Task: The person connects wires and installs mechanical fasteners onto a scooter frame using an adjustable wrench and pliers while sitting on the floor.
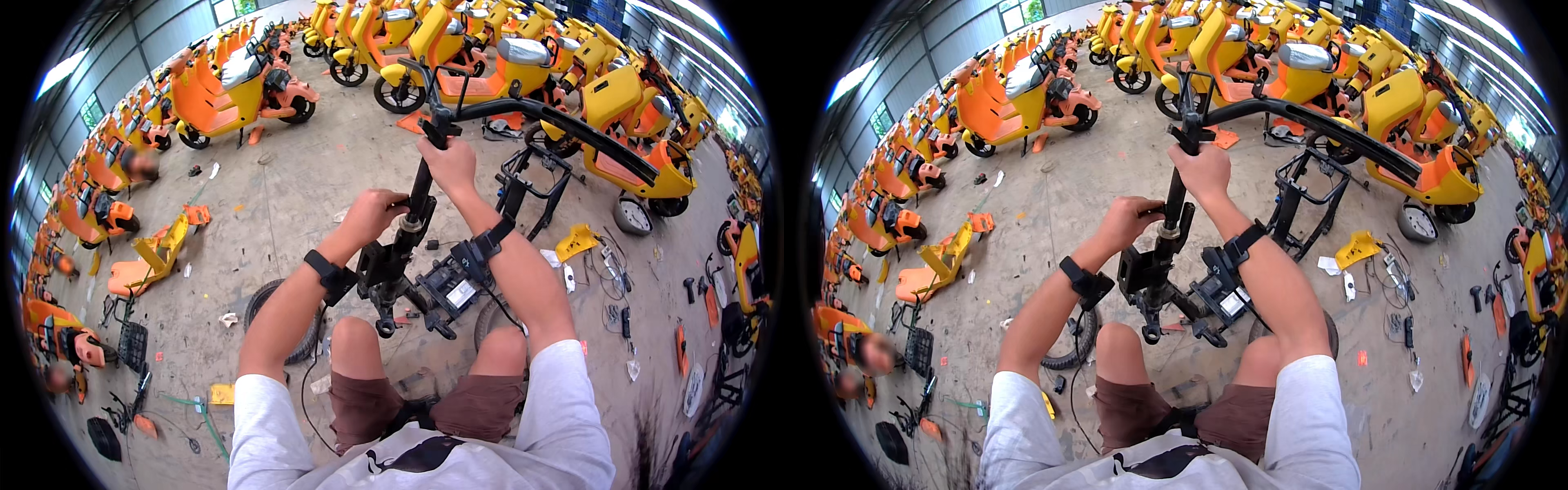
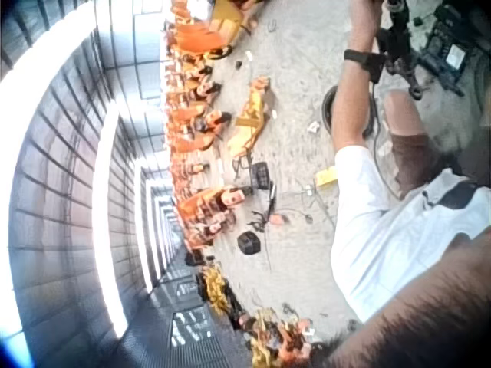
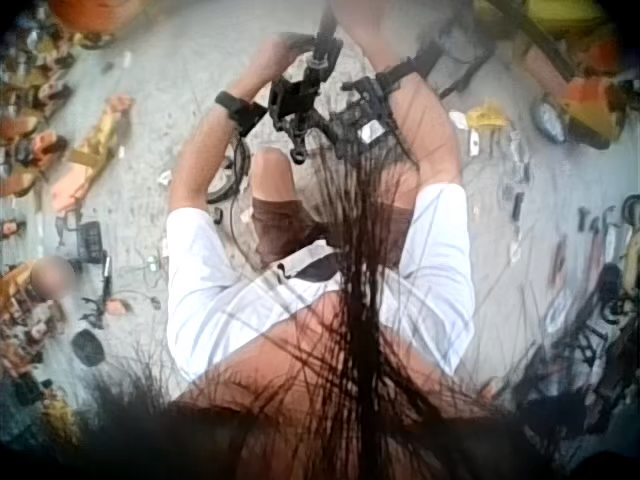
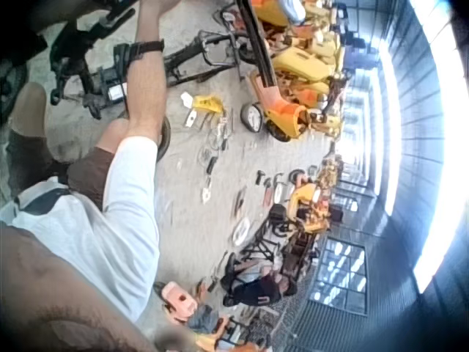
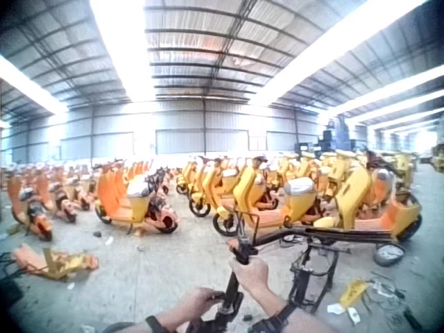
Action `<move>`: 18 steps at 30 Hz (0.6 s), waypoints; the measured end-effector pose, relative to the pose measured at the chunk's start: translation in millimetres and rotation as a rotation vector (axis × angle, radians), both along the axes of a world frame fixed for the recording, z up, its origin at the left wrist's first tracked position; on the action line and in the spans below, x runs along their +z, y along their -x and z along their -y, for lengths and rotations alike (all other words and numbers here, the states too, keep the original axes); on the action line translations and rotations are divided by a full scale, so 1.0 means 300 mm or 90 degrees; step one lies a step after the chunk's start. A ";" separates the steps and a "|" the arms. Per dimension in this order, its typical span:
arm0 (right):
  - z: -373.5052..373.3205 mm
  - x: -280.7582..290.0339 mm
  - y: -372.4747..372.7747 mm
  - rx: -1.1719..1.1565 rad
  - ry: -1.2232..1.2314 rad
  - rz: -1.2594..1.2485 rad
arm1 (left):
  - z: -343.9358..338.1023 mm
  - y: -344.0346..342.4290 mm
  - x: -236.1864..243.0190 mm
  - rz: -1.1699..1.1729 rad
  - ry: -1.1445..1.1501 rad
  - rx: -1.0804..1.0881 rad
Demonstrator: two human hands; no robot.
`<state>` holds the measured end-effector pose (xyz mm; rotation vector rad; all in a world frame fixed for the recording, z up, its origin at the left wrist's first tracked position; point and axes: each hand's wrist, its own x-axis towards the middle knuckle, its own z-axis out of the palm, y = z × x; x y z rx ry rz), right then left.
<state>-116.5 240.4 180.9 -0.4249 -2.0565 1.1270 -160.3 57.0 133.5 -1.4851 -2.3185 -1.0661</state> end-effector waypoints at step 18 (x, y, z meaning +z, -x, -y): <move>-0.005 0.003 -0.015 0.001 -0.006 0.040 | -0.007 -0.030 0.030 0.095 0.006 0.023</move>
